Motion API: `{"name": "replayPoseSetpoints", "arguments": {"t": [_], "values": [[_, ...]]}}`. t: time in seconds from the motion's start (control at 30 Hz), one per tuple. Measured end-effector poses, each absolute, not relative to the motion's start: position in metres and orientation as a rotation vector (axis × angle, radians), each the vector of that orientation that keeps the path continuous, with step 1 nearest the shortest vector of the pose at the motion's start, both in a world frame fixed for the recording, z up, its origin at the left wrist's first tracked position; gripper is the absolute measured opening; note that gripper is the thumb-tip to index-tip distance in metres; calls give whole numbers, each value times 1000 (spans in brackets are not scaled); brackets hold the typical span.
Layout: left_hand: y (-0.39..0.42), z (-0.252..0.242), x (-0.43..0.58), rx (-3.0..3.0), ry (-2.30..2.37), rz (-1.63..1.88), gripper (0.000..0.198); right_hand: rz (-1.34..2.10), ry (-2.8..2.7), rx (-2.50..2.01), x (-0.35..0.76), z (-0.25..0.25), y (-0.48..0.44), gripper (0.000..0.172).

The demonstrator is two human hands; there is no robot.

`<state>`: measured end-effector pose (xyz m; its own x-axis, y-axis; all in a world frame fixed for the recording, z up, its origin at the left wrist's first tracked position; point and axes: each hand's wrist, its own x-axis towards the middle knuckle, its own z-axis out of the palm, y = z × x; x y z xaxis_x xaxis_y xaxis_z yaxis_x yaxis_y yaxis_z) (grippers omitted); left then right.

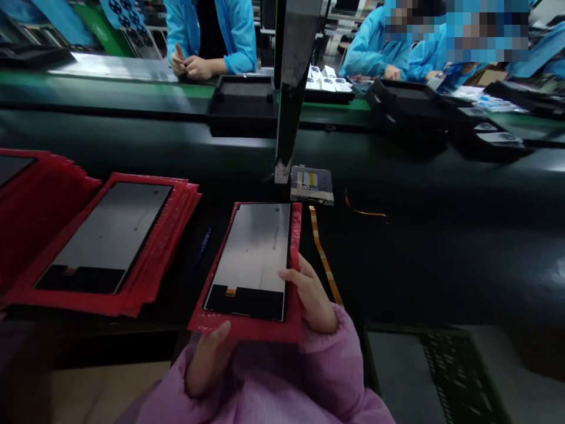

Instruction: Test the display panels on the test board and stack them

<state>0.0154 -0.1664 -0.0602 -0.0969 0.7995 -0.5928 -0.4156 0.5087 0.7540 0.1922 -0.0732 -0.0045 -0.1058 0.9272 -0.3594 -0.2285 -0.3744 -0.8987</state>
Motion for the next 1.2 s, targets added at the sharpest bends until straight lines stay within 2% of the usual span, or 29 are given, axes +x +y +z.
{"name": "replayPoseSetpoints", "arguments": {"t": [0.1,0.13,0.23,0.27,0.43,0.53,0.67,0.8,0.9,1.0,1.07,1.13,1.2], "values": [[-167,-58,7,413,1325,1035,34,1543,-1019,-1312,194,-18,-67,45],[-168,-57,3,445,1360,1064,39,1451,-1103,-1354,193,-23,-64,46],[-172,-56,-9,714,1542,1261,72,1001,-1377,-1572,188,-37,-59,50],[-173,-56,-13,888,1640,1324,73,857,-1457,-1645,187,-41,-59,51],[-151,-61,-30,1934,1855,1285,23,526,-1758,-1801,187,-44,-73,50],[-122,-64,-39,2132,1965,1179,24,445,-1814,-1752,191,-39,-91,45],[-85,-71,-49,2032,2265,868,42,450,-1818,-1624,195,-30,-112,34],[-65,-74,-63,1908,2346,774,34,597,-1784,-1474,189,-20,-121,27],[-69,-66,-68,1803,2303,915,34,874,-1722,-1384,178,-16,-123,24],[-93,-51,-54,1754,2005,1115,30,1194,-1616,-1314,165,-18,-123,34],[-115,-43,-35,1801,1631,1053,26,1310,-1574,-1240,157,-22,-123,45],[-136,-39,-15,1870,1280,986,27,1304,-1562,-1176,151,-25,-123,39],[-149,-39,1,1817,1175,974,32,1247,-1557,-1156,147,-26,-124,33]]}}
